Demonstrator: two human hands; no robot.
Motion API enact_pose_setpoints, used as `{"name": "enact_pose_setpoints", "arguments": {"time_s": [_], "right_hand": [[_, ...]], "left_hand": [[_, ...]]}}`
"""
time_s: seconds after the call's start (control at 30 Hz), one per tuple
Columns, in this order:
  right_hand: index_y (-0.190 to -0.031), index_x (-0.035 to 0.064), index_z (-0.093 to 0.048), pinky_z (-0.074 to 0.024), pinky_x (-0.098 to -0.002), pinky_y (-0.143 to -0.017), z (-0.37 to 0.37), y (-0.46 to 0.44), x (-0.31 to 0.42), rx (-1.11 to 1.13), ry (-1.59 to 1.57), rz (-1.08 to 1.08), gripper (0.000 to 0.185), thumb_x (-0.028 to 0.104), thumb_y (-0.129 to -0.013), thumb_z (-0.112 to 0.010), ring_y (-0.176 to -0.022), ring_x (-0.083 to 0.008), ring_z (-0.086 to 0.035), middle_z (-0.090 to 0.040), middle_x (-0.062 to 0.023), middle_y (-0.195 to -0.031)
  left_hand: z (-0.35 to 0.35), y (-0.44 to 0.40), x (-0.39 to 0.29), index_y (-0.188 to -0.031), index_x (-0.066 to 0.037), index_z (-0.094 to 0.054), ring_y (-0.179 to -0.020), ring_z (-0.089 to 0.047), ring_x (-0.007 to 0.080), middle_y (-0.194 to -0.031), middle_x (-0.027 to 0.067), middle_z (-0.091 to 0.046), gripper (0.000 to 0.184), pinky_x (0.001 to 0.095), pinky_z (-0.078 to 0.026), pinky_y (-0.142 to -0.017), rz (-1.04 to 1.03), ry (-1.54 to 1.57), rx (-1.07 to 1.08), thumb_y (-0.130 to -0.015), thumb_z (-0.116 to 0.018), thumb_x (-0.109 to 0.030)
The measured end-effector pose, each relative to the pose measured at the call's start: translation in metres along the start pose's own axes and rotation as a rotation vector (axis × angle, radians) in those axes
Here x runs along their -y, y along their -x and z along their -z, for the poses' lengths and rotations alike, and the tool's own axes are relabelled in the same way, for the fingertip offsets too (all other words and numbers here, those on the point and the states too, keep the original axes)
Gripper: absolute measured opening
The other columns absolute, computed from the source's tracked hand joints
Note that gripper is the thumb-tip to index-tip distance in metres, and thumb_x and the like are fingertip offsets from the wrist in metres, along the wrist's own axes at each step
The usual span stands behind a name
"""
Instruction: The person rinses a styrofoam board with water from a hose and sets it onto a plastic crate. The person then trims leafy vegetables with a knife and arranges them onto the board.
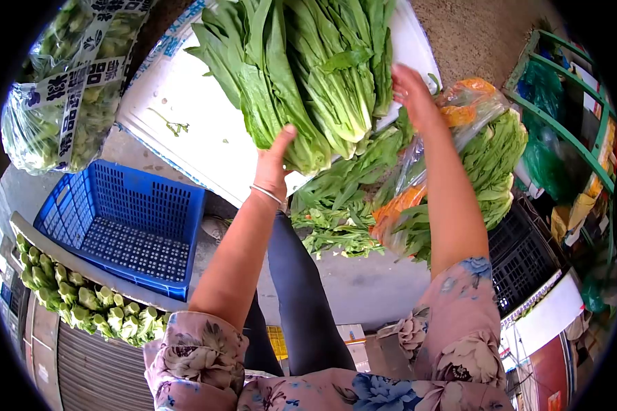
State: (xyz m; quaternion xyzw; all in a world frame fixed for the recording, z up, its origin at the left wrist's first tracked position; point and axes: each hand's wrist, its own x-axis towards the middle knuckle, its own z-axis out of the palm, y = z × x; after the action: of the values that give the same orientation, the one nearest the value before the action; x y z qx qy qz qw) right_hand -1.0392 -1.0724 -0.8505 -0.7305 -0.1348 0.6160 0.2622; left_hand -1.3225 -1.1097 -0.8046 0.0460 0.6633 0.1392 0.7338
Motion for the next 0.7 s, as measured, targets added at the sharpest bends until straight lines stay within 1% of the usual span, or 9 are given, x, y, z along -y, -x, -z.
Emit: {"name": "enact_pose_setpoints", "arguments": {"time_s": [0.03, 0.1, 0.17, 0.27, 0.4, 0.43, 0.53, 0.63, 0.7], "right_hand": [[-0.129, 0.0011, -0.029, -0.0281, -0.0423, -0.096, -0.014, -0.001, 0.013, -0.04, 0.168, -0.033, 0.095, 0.058, -0.061, -0.064, -0.118, -0.0299, -0.035, -0.039, -0.0177, -0.126], [-0.13, -0.0004, -0.028, -0.0255, -0.0436, -0.099, -0.042, -0.002, 0.037, -0.072, 0.338, -0.062, 0.105, 0.064, -0.056, -0.065, -0.121, -0.033, -0.032, -0.035, -0.0206, -0.129], [-0.129, -0.004, -0.031, -0.0221, -0.0448, -0.101, -0.064, 0.0, 0.057, 0.259, 0.676, -0.124, 0.115, 0.069, -0.047, -0.066, -0.124, -0.0365, -0.027, -0.03, -0.0262, -0.131], [-0.124, -0.0044, -0.037, -0.024, -0.0457, -0.101, -0.086, -0.004, 0.049, 0.433, 0.736, -0.116, 0.112, 0.07, -0.046, -0.067, -0.123, -0.0346, -0.03, -0.035, -0.0273, -0.128], [-0.131, 0.0001, -0.027, -0.02, -0.0443, -0.104, -0.105, 0.042, 0.077, 0.426, 0.656, -0.216, 0.113, 0.06, -0.047, -0.073, -0.126, -0.0337, -0.025, -0.028, -0.0226, -0.134], [-0.133, 0.0024, -0.023, -0.0194, -0.0424, -0.105, -0.105, 0.05, 0.081, 0.485, 0.606, -0.201, 0.111, 0.051, -0.048, -0.077, -0.127, -0.0322, -0.023, -0.028, -0.0208, -0.134], [-0.126, 0.0004, -0.034, -0.0319, -0.0382, -0.099, -0.099, 0.085, 0.081, 0.403, 0.489, 0.205, 0.102, 0.048, -0.048, -0.078, -0.118, -0.0283, -0.037, -0.041, -0.0191, -0.124], [-0.126, 0.0007, -0.034, -0.034, -0.0368, -0.097, -0.083, 0.145, 0.103, 0.285, 0.542, 0.222, 0.096, 0.04, -0.051, -0.08, -0.112, -0.029, -0.043, -0.045, -0.0169, -0.122], [-0.124, 0.0006, -0.035, -0.0349, -0.0366, -0.095, -0.072, 0.177, 0.112, 0.237, 0.538, 0.238, 0.093, 0.038, -0.052, -0.079, -0.111, -0.0284, -0.044, -0.046, -0.0164, -0.12]], "left_hand": [[0.002, -0.004, -0.005, -0.128, -0.005, -0.031, -0.113, -0.04, 0.0321, -0.12, 0.0196, -0.043, 0.095, 0.0431, -0.028, -0.098, -0.03, 0.099, 0.102, -0.062, -0.057, -0.067], [0.013, -0.015, -0.016, -0.125, -0.005, -0.036, -0.109, -0.045, 0.0295, -0.12, 0.0161, -0.046, 0.084, 0.0415, -0.033, -0.096, -0.003, 0.317, 0.139, -0.067, -0.058, -0.062], [0.015, -0.015, -0.023, -0.124, -0.006, -0.037, -0.107, -0.047, 0.0265, -0.118, 0.0133, -0.048, 0.077, 0.0402, -0.036, -0.094, -0.008, 0.329, 0.169, -0.071, -0.059, -0.056], [0.023, -0.016, -0.02, -0.122, -0.005, -0.04, -0.108, -0.048, 0.024, -0.117, 0.0126, -0.049, 0.069, 0.0384, -0.037, -0.093, -0.046, 0.271, 0.17, -0.073, -0.062, -0.048], [0.041, -0.002, -0.033, -0.114, 0.001, -0.046, -0.095, -0.057, 0.0236, -0.104, 0.0137, -0.057, 0.06, 0.036, -0.047, -0.082, 0.085, 0.13, 0.361, -0.071, -0.069, -0.033], [0.045, 0.002, -0.033, -0.113, 0.0, -0.047, -0.095, -0.056, 0.0221, -0.104, 0.0122, -0.057, 0.058, 0.0343, -0.045, -0.084, 0.009, 0.125, 0.367, -0.069, -0.072, -0.028], [0.049, 0.037, -0.053, -0.11, 0.001, -0.051, -0.093, -0.054, 0.0178, -0.103, 0.0105, -0.058, 0.054, 0.0305, -0.042, -0.086, -0.24, -0.046, 0.346, -0.065, -0.076, -0.018], [0.047, 0.098, -0.099, -0.11, 0.0, -0.051, -0.094, -0.054, 0.0167, -0.107, 0.0078, -0.057, 0.052, 0.0286, -0.042, -0.086, -0.31, -0.611, 0.276, -0.067, -0.074, -0.016], [0.075, 0.07, -0.064, -0.114, -0.003, -0.049, -0.106, -0.048, 0.0167, -0.114, 0.0056, -0.053, 0.053, 0.0322, -0.033, -0.095, -0.939, -0.821, 0.387, -0.068, -0.071, -0.016]]}}
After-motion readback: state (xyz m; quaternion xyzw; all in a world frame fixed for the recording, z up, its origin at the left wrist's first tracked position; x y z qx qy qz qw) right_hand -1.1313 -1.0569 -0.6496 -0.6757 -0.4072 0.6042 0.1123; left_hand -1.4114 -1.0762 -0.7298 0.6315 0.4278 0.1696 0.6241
